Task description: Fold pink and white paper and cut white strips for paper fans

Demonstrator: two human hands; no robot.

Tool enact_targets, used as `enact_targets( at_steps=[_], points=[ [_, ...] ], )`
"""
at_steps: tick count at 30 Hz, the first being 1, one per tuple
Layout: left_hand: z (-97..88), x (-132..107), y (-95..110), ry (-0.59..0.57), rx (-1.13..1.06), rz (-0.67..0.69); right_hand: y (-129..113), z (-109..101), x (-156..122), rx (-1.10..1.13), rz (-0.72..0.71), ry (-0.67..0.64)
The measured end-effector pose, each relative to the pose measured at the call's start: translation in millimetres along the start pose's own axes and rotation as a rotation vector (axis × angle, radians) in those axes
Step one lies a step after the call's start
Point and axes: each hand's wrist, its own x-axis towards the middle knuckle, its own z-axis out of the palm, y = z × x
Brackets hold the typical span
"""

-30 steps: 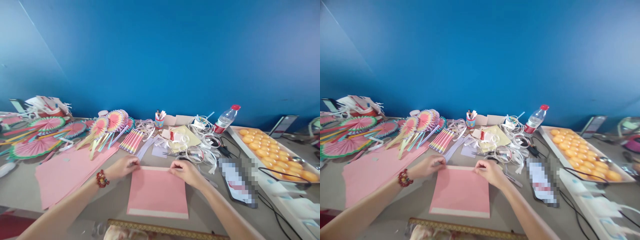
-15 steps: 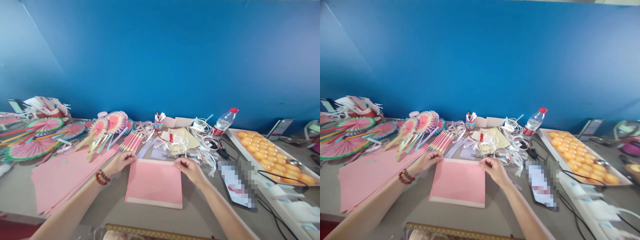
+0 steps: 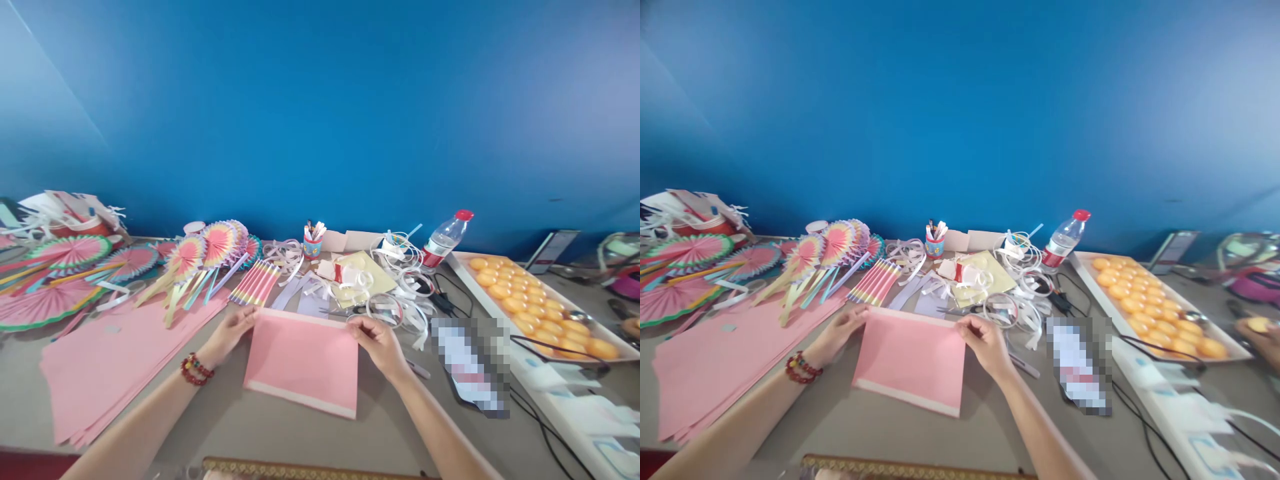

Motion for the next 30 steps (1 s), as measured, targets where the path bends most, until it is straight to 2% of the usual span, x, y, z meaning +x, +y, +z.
enact_targets(
  at_steps=[2, 5, 16, 20, 26, 30],
  points=[
    [5.2, -2, -1, -0.043, -0.005, -0.036, 3, -1, 0, 0.010, -0.003, 0.002],
    [9.9, -4, -2, -0.036, -0.007, -0.075, 6, -1, -1, 0.026, -0.008, -0.010],
    [6.7, -10, 4, -0.097, -0.175, -0.111, -3, -2, -5, 0.061, -0.009, -0.032],
    [6.7, -11, 4, -0.112, -0.161, -0.108, -8, -3, -5, 0.057, -0.017, 0.012],
    [12.0, -12, 5, -0.324, -0.023, -0.100, 0, -10, -2, 0.065, 0.000, 0.140],
    [15.6, -11, 2, -0.315, 0.033, -0.122, 4, -13, -3, 0.089, 0.015, 0.169]
  ],
)
